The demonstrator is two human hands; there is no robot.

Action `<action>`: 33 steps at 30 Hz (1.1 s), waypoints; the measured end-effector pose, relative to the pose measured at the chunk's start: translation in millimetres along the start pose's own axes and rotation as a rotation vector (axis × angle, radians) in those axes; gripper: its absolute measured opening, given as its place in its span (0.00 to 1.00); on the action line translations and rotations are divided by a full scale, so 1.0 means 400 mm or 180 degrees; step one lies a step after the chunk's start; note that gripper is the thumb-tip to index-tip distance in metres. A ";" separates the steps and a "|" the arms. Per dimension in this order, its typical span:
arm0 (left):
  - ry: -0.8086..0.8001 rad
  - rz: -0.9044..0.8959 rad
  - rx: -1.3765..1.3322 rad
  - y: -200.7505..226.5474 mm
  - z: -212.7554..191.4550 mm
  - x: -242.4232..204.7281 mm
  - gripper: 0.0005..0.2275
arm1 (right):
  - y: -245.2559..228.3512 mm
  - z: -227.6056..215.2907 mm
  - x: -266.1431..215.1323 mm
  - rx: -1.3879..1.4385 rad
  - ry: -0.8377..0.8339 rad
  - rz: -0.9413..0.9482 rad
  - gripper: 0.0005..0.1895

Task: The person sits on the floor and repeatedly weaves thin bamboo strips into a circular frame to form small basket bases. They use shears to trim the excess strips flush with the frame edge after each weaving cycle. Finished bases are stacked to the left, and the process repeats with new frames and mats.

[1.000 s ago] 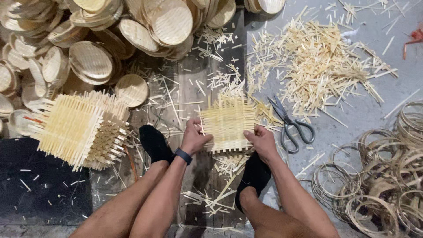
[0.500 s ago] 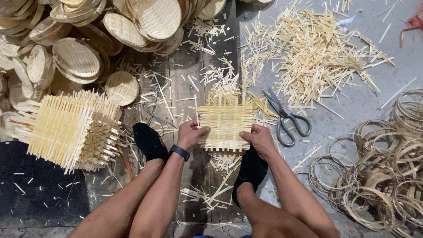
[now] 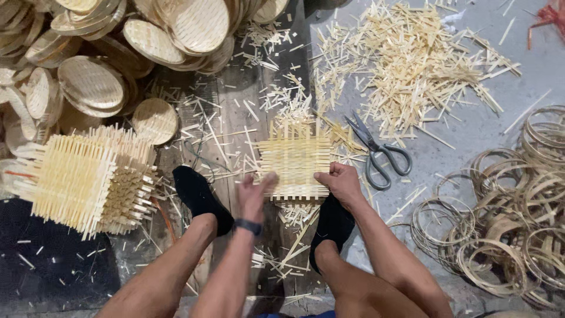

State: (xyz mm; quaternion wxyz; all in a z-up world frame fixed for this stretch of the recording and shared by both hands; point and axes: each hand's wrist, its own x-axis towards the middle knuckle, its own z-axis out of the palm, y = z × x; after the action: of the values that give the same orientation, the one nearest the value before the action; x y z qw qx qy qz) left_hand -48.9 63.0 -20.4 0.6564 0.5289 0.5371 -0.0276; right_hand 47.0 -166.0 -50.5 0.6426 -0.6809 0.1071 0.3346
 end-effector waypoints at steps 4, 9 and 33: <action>-0.0566 -0.0596 -0.1334 -0.138 0.069 -0.104 0.19 | -0.004 -0.008 -0.002 -0.0759 0.0208 -0.0197 0.15; -0.0454 -0.0766 -0.1734 -0.199 0.097 -0.079 0.08 | 0.024 -0.026 0.011 -0.1367 0.0218 -0.0297 0.20; -0.0556 -0.1221 0.0474 -0.198 0.128 -0.254 0.22 | 0.041 -0.695 -0.394 -0.3290 0.2988 0.0615 0.10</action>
State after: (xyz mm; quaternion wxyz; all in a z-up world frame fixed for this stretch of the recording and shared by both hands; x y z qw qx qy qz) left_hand -105.0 -63.0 -5.7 0.6424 0.4597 0.5655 -0.2372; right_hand 7.3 -476.3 15.9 0.0902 -0.9588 0.2604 0.0690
